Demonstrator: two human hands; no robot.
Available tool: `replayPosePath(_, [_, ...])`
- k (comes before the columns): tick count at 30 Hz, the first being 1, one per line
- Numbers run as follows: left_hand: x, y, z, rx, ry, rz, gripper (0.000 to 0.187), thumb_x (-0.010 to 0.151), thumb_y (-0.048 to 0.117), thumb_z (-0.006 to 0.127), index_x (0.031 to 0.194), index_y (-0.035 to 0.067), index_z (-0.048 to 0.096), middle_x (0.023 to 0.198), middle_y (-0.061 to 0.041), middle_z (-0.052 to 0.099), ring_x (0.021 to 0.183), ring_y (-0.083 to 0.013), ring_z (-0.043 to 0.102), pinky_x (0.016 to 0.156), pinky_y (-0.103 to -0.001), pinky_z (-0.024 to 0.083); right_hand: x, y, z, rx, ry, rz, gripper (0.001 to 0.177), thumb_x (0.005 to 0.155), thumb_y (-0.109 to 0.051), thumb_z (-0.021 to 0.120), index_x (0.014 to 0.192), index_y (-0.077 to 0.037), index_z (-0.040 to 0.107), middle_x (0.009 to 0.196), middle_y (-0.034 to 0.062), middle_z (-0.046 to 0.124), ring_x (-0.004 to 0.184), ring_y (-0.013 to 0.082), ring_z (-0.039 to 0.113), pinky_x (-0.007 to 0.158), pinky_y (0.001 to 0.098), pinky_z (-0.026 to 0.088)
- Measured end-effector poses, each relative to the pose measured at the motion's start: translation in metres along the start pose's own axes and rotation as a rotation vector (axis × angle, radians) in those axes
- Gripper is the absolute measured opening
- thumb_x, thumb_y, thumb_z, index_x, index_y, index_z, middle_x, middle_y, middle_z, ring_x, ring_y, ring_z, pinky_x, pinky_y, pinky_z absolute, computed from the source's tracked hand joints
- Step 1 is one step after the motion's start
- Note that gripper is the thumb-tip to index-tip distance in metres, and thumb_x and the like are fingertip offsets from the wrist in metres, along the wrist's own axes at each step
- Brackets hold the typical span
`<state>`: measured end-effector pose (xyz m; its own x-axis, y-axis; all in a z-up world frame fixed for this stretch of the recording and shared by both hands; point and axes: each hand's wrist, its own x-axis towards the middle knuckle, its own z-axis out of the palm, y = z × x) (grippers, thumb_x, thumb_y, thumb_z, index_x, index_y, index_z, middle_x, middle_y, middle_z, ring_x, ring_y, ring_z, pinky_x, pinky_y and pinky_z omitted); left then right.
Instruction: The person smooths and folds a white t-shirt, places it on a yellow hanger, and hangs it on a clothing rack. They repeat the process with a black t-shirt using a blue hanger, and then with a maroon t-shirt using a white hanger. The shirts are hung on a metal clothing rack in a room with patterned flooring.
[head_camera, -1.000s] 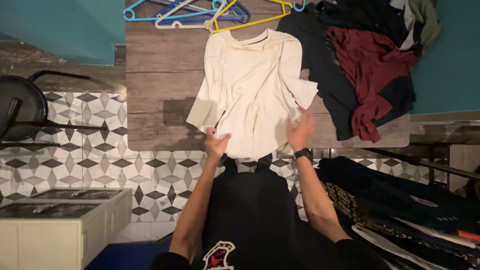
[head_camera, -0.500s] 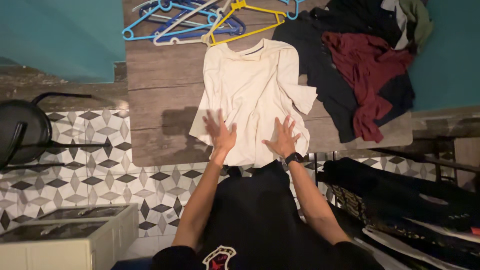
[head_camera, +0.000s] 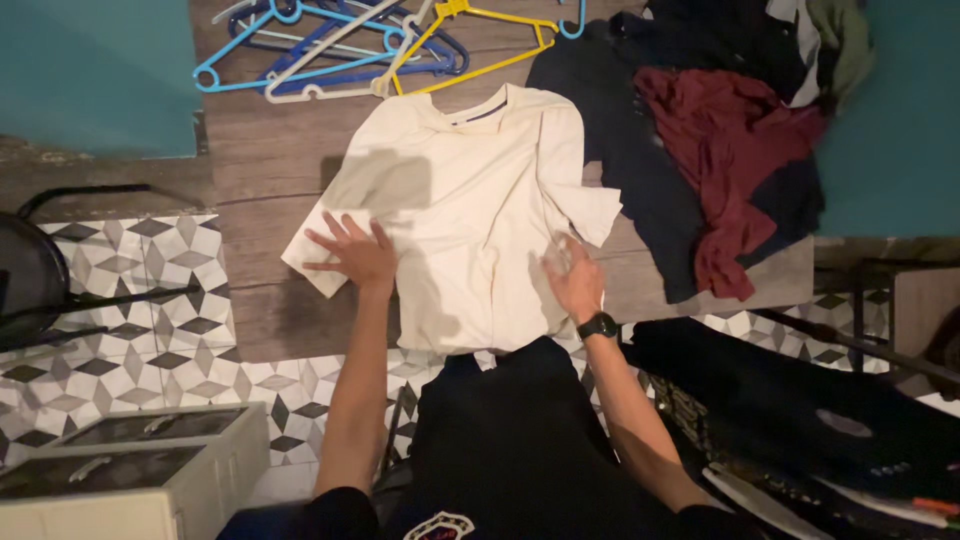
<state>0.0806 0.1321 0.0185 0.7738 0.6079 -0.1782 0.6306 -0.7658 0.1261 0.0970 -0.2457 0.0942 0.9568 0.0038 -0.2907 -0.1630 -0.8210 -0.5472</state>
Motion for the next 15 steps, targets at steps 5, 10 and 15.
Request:
replayPosePath(5, [-0.011, 0.087, -0.013, -0.146, 0.132, 0.094, 0.065, 0.104, 0.047, 0.044, 0.164, 0.026, 0.035, 0.174, -0.01, 0.003, 0.157, -0.0437, -0.004, 0.102, -0.09, -0.007, 0.054, -0.002, -0.022, -0.137, 0.316, -0.106, 0.075, 0.081, -0.034, 0.078, 0.149, -0.017, 0.052, 0.156, 0.0295, 0.04, 0.141, 0.0464, 0.033, 0.105, 0.0669, 0.027])
replayPosePath(10, [-0.013, 0.125, 0.008, 0.081, 0.315, 0.184, 0.064, 0.103, 0.051, 0.046, 0.163, 0.037, 0.033, 0.174, -0.002, 0.004, 0.159, -0.034, -0.002, 0.099, -0.088, -0.008, 0.075, 0.02, -0.027, -0.371, 0.347, -0.373, 0.048, 0.087, -0.03, 0.078, 0.132, -0.018, 0.069, 0.147, 0.0238, 0.054, 0.139, 0.0415, 0.044, 0.111, 0.06, 0.029])
replayPosePath(15, [-0.015, 0.123, 0.006, -0.062, 0.259, 0.198, 0.063, 0.105, 0.048, 0.048, 0.165, 0.035, 0.034, 0.175, -0.003, 0.013, 0.161, -0.0339, 0.006, 0.105, -0.087, -0.008, 0.104, 0.075, -0.078, -0.492, 0.286, -0.361, 0.034, 0.084, -0.009, 0.07, 0.118, -0.016, 0.076, 0.115, 0.0048, 0.073, 0.114, 0.0267, 0.063, 0.104, 0.0523, 0.038])
